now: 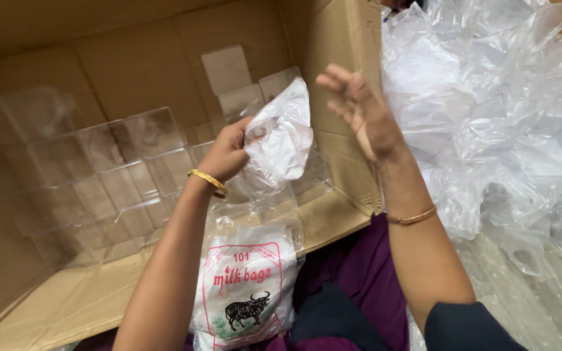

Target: The person sits on the floor with a large cardboard box and removes clear plastic boxes from plastic bags one at a time. They pull each box out of its bag, stack the boxes inside the cardboard box, and set empty bags aside.

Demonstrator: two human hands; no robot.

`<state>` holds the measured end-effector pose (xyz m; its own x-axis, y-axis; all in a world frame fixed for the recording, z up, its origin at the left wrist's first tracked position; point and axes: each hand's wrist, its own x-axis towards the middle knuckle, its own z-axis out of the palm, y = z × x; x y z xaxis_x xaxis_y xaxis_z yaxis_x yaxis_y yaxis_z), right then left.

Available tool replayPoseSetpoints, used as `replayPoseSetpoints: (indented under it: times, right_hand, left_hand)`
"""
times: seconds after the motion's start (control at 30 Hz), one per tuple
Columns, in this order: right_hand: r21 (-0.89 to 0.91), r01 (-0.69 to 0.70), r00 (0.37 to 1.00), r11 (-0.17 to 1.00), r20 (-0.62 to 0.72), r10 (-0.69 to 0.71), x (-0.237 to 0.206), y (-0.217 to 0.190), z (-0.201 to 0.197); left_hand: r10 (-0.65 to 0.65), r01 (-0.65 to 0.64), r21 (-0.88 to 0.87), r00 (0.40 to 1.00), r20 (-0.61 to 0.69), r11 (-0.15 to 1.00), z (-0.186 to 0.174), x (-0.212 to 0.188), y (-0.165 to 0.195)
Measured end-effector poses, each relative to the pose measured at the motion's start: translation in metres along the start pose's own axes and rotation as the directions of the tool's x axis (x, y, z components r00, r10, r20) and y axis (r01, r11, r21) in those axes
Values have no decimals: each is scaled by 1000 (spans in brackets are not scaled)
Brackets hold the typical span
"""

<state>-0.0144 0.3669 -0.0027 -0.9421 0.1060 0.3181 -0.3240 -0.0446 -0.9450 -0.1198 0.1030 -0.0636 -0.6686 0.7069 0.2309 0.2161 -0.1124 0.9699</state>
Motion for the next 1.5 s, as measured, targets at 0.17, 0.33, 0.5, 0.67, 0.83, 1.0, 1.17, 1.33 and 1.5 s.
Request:
replayPoseSetpoints:
  times: [0.17, 0.33, 0.5, 0.67, 0.83, 1.0, 1.17, 1.33, 1.5]
  right_hand:
    - [-159, -337, 922, 928, 145, 360, 7, 34, 20]
    - [-110, -131, 978, 985, 148, 147, 23, 72, 14]
    - [-194, -12, 1000, 981, 17, 16, 19, 60, 16]
    - [-421, 118, 988, 899, -38, -147, -3, 13, 53]
    - [-449, 267, 930, 853, 352, -106, -23, -24, 90]
    - [-236, 433, 544, 870, 838, -44, -69, -4, 147]
    - [-314, 409, 412, 857, 901, 134, -108, 15, 161]
    - [-146, 234, 398, 961, 916, 42, -94, 31, 137]
    - [-306, 294, 902, 905, 402, -157, -8, 69, 109]
  left_hand:
    - [173, 66, 757, 957, -232, 650, 9, -15, 8]
    - [221, 38, 747, 944, -244, 664, -4, -27, 14]
    - [370, 7, 710, 850, -375, 704, -23, -43, 12]
    - [70, 305, 466, 773, -631, 831, -23, -66, -2]
    - [-375, 281, -492, 922, -102, 824, -38, -92, -10]
    - [-495, 405, -624, 868, 34, 668, -39, -81, -27]
    - [-429, 360, -531, 903, -6, 767, -32, -80, -47]
    - [-380, 250, -540, 914, -141, 803, -26, -86, -51]
    - [-332, 231, -520, 937, -110, 822, -17, -89, -46]
